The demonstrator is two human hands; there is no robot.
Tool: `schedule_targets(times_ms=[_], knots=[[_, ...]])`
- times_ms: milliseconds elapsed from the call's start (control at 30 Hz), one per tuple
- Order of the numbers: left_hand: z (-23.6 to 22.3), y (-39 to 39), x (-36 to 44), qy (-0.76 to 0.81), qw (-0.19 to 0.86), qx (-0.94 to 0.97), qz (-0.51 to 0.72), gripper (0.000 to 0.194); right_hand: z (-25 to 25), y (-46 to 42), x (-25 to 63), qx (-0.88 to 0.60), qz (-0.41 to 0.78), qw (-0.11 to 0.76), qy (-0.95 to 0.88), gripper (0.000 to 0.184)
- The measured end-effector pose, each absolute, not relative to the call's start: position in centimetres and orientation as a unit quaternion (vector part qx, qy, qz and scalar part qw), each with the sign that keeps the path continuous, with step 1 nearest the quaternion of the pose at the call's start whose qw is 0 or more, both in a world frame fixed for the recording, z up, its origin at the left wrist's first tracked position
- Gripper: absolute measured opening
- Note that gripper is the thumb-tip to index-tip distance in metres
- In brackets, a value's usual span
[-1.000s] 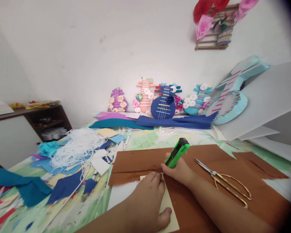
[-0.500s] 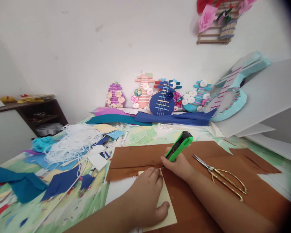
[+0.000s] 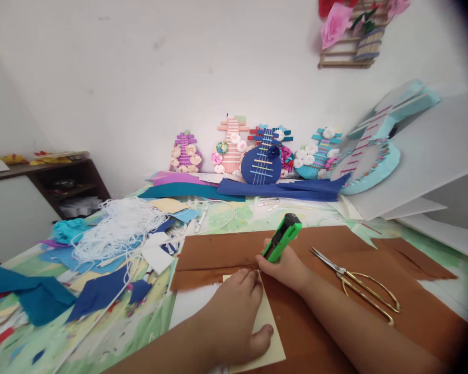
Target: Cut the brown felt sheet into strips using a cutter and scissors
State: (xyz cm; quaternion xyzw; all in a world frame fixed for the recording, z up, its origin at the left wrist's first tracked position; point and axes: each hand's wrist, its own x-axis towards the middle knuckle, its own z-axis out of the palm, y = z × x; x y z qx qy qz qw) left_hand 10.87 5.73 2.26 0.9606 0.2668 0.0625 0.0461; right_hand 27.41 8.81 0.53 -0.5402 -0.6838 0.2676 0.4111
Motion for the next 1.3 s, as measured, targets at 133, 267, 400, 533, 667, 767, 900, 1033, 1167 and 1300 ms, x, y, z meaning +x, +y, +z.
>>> schedule_targets(times_ms=[133,267,400,533,667,767,900,1033,1167,1300], knots=[[2.27,5.72,10.75,0.268,0.058,0.96,0.06,0.062,0.46,8.97,27.55,-0.546,0.278,0.413,-0.674,0.024],[2.27,5.71,10.69,0.271,0.057,0.96,0.048,0.064,0.27,9.11,27.82,-0.544,0.285,0.428,-0.663,0.025],[2.17,5.73,10.67,0.276,0.061,0.958,0.044,0.064,0.15,9.15,27.86,-0.537,0.29,0.423,-0.669,0.025],[2.19,5.7,10.68,0.276,0.067,0.958,0.052,0.064,0.08,9.14,27.7,-0.536,0.288,0.42,-0.673,0.023],[2.34,5.73,10.72,0.271,0.061,0.958,0.064,0.063,0.03,9.11,27.57,-0.528,0.285,0.405,-0.69,0.021],[2.31,5.81,10.72,0.266,0.057,0.96,0.063,0.063,0.16,9.09,27.59,-0.526,0.289,0.403,-0.69,0.021],[2.14,5.83,10.64,0.271,0.065,0.959,0.055,0.064,0.55,9.05,27.79,-0.538,0.296,0.418,-0.67,0.021],[2.25,5.67,10.55,0.28,0.072,0.956,0.05,0.063,0.62,9.07,28.0,-0.547,0.309,0.424,-0.652,0.021],[2.49,5.55,10.47,0.279,0.08,0.956,0.051,0.063,0.18,9.21,27.94,-0.543,0.312,0.423,-0.655,0.022],[2.52,5.6,10.51,0.272,0.071,0.958,0.063,0.062,-0.18,9.26,27.69,-0.55,0.292,0.413,-0.665,0.021]])
